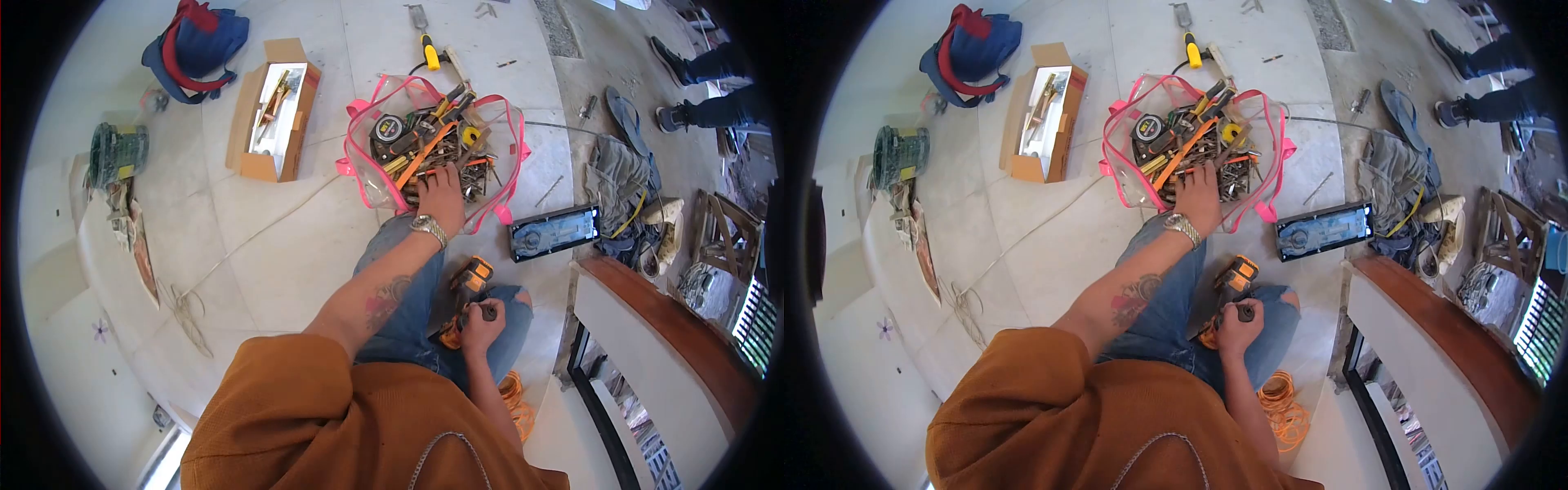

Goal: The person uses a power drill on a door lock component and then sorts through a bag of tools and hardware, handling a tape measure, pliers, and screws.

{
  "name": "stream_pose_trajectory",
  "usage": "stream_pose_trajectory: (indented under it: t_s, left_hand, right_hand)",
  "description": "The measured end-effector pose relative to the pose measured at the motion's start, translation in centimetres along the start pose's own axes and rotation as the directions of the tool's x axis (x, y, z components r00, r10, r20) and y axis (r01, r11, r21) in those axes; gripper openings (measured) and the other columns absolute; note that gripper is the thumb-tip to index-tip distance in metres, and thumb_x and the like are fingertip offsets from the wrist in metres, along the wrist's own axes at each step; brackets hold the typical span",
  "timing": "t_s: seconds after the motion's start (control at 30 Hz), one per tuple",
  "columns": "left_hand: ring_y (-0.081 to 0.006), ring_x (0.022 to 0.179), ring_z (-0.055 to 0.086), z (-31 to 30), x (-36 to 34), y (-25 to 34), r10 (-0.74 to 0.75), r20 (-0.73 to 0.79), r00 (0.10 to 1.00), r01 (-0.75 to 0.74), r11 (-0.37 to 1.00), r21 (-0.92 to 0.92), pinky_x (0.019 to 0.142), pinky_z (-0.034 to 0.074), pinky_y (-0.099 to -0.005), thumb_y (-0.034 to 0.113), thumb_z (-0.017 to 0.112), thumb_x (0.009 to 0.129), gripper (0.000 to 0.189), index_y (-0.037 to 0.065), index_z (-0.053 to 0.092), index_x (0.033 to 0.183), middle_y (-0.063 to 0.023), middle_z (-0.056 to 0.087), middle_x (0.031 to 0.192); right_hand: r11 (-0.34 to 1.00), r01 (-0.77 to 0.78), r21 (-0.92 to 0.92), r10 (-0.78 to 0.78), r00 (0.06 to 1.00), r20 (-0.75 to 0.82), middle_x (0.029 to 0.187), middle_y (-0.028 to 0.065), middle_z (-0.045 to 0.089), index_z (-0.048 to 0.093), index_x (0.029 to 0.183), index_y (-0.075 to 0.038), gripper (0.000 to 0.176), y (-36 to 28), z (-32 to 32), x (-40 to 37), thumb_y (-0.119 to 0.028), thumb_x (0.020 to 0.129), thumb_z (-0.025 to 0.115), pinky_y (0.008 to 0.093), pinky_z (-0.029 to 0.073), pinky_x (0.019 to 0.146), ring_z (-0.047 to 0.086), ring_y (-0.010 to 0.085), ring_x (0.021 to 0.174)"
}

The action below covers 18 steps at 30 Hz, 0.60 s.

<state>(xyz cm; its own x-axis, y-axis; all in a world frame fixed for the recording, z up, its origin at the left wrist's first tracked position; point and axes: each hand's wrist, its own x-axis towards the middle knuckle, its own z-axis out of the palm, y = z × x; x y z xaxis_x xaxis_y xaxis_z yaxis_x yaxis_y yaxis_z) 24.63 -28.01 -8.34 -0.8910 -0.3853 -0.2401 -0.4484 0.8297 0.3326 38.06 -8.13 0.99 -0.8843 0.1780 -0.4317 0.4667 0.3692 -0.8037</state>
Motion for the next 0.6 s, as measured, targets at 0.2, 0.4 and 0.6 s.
stream_pose_trajectory:
  t_s: [0.2,0.4,0.6]
  left_hand:
    - [-0.0428,0.127,0.054,-2.2,-1.8,-0.4,0.092,0.133,0.987,-0.074,0.988,-0.133,0.106,0.043,-0.0578,0.013,0.060,0.090,0.062,0.004,0.044,0.150,-0.0209,0.054,0.146]
    - [-0.0406,0.119,0.060,-1.6,-2.9,-1.6,0.239,0.245,0.940,-0.178,0.952,-0.248,0.100,0.049,-0.0560,0.005,0.059,0.087,0.038,0.011,0.069,0.123,-0.0178,0.061,0.136]
    - [-0.0423,0.107,0.066,-1.6,-1.6,-3.2,0.111,0.166,0.980,-0.032,0.908,-0.419,0.095,0.054,-0.0503,0.004,0.060,0.086,0.037,0.004,0.066,0.122,-0.0221,0.059,0.133]
  right_hand:
    - [0.997,0.058,-0.055,-0.056,0.998,0.039,0.075,0.0056,0.060,0.055,0.086,-0.003,0.017,0.3,0.5,-0.4,-0.007,0.081,0.071,0.0319,0.050,0.068,0.058,0.0149,0.069]
    - [0.991,0.063,-0.121,-0.054,0.996,0.073,0.075,0.0081,0.061,0.056,0.086,-0.002,0.019,-0.8,1.0,-0.8,-0.009,0.080,0.072,0.0335,0.050,0.069,0.059,0.0170,0.069]
    - [0.994,0.057,-0.095,-0.053,0.997,0.052,0.075,0.0076,0.060,0.055,0.085,-0.002,0.017,-0.7,1.0,-0.8,-0.009,0.081,0.071,0.0336,0.050,0.068,0.058,0.0168,0.069]
